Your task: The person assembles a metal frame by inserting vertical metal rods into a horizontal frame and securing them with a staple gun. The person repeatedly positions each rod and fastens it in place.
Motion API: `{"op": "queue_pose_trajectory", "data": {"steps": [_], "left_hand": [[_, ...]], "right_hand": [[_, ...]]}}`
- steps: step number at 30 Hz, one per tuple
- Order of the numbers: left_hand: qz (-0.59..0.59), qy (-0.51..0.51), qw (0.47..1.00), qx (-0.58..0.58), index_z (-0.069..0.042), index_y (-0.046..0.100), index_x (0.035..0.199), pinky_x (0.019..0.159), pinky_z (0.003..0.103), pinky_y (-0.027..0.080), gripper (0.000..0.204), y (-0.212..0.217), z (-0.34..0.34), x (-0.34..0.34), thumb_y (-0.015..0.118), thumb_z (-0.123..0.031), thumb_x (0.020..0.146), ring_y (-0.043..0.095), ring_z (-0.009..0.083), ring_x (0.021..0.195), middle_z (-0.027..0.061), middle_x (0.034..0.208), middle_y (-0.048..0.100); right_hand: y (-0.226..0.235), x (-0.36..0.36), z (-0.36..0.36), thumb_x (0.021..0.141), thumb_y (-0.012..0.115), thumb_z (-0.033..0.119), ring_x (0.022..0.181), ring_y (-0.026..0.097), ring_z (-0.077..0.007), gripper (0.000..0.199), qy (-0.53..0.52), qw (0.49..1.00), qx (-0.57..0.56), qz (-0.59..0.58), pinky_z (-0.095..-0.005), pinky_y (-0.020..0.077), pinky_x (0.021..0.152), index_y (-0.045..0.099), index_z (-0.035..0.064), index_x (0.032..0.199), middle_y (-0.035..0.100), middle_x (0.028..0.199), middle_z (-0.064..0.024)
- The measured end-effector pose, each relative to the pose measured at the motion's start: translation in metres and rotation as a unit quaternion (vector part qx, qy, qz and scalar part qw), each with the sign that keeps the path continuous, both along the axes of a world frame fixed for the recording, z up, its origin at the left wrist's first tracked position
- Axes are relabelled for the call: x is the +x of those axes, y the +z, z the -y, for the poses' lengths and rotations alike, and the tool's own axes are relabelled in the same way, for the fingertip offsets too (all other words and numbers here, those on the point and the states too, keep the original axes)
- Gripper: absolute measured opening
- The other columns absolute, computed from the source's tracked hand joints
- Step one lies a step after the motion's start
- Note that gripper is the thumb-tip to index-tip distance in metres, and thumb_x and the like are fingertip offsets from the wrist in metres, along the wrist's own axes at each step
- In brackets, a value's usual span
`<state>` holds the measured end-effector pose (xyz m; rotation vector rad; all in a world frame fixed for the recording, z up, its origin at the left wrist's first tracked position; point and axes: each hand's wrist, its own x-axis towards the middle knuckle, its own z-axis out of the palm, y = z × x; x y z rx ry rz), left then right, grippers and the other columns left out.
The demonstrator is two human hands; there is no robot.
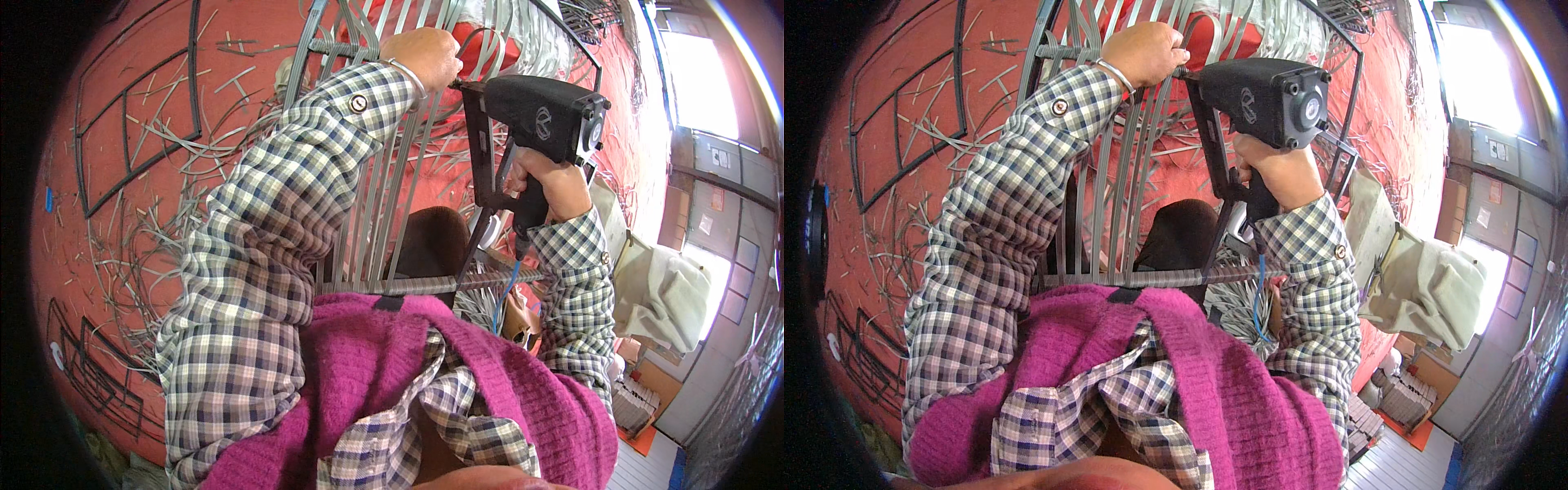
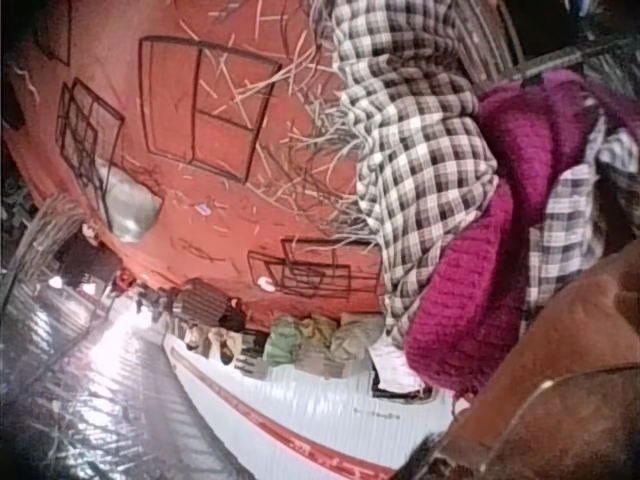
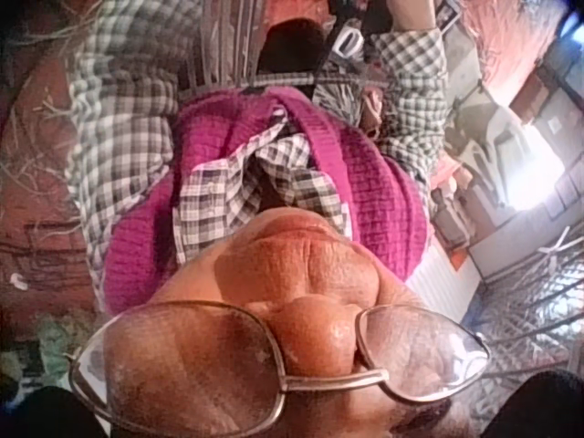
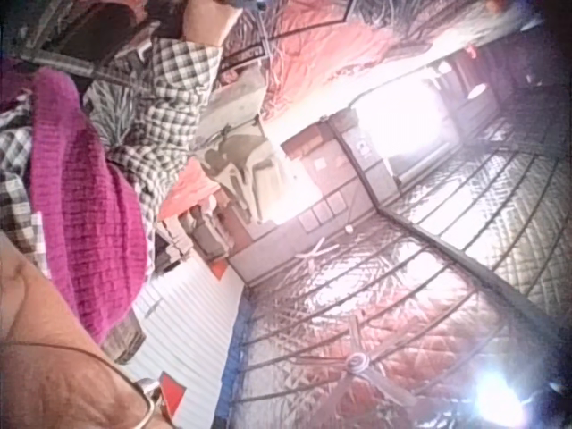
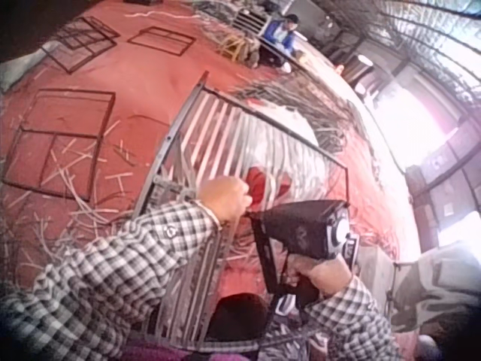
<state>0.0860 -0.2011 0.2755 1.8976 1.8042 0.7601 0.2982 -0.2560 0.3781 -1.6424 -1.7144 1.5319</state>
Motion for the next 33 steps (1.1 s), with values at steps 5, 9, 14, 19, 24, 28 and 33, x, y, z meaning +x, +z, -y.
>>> {"op": "queue_pose_trajectory", "data": {"steps": [5, 9, 14, 19, 24, 28, 33], "left_hand": [[-0.013, 0.002, 1.000, 0.014, -0.006, 0.063, 0.075, 0.066, 0.045, 0.047, 0.029, -0.001, -0.001, 0.002, 0.055, -0.033, 0.084, 0.061, 0.0324, 0.071, 0.0144, 0.072, 0.062], [-0.030, -0.015, 0.999, 0.017, -0.005, 0.063, 0.073, 0.065, 0.045, 0.046, 0.029, -0.002, -0.002, 0.002, 0.056, -0.032, 0.083, 0.060, 0.0334, 0.071, 0.0158, 0.071, 0.061], [0.014, -0.016, 0.999, 0.025, -0.005, 0.064, 0.077, 0.069, 0.045, 0.046, 0.031, 0.000, -0.005, -0.005, 0.054, -0.034, 0.083, 0.060, 0.0332, 0.075, 0.0164, 0.075, 0.061], [-0.036, -0.037, 0.996, -0.074, -0.007, 0.068, 0.088, 0.076, 0.045, 0.047, 0.040, 0.015, -0.003, -0.003, 0.047, -0.041, 0.089, 0.061, 0.0330, 0.085, 0.0153, 0.088, 0.065], [-0.076, -0.007, 0.995, -0.059, -0.006, 0.066, 0.075, 0.070, 0.047, 0.045, 0.054, 0.043, 0.019, 0.005, 0.041, -0.052, 0.088, 0.061, 0.0358, 0.077, 0.0177, 0.077, 0.064], [-0.110, -0.002, 0.994, 0.020, -0.004, 0.060, 0.064, 0.058, 0.047, 0.042, 0.061, 0.053, 0.043, -0.003, 0.040, -0.057, 0.087, 0.056, 0.0361, 0.062, 0.0175, 0.063, 0.057], [-0.125, 0.025, 0.988, 0.091, -0.006, 0.057, 0.059, 0.049, 0.045, 0.039, 0.054, 0.068, 0.060, -0.011, 0.048, -0.051, 0.087, 0.054, 0.0361, 0.054, 0.0166, 0.055, 0.053]], "right_hand": [[0.006, -0.002, -0.006, 0.082, 0.054, 0.008, 0.049, 0.049, -0.0140, 0.018, 0.137, 0.987, 0.050, 0.074, -0.0274, 0.0403, 0.048, 0.051, 0.0027, 0.065, 0.051, 0.058, -0.0045], [0.012, -0.007, -0.009, 0.083, 0.049, 0.004, 0.049, 0.049, -0.0126, 0.019, 0.256, 0.947, 0.148, 0.121, -0.0265, 0.0394, 0.047, 0.051, 0.0035, 0.064, 0.051, 0.058, -0.0037], [0.007, 0.014, -0.007, 0.079, 0.062, 0.013, 0.047, 0.052, -0.0142, 0.019, 0.037, 0.999, -0.030, -0.027, -0.0265, 0.0417, 0.046, 0.054, 0.0027, 0.065, 0.052, 0.055, -0.0036], [0.010, 0.161, 0.015, 0.083, 0.051, 0.008, 0.061, 0.061, -0.0177, 0.024, 0.118, 0.928, 0.280, 0.215, -0.0336, 0.0453, 0.061, 0.063, 0.0107, 0.103, 0.063, 0.070, -0.0037], [0.011, 0.347, 0.044, 0.078, 0.055, 0.016, 0.071, 0.062, -0.0277, 0.027, -0.171, 0.896, 0.177, 0.370, -0.0392, 0.0460, 0.067, 0.063, 0.0110, 0.104, 0.066, 0.081, -0.0140], [-0.012, 0.416, 0.055, 0.071, 0.065, 0.025, 0.091, 0.060, -0.0396, 0.042, -0.316, 0.722, 0.187, 0.586, -0.0454, 0.0471, 0.078, 0.057, 0.0045, 0.106, 0.063, 0.092, -0.0248], [-0.055, 0.478, 0.038, 0.076, 0.067, 0.030, 0.105, 0.056, -0.0349, 0.058, -0.289, 0.701, 0.077, 0.648, -0.0433, 0.0446, 0.088, 0.045, 0.0089, 0.125, 0.058, 0.114, -0.0195]]}}
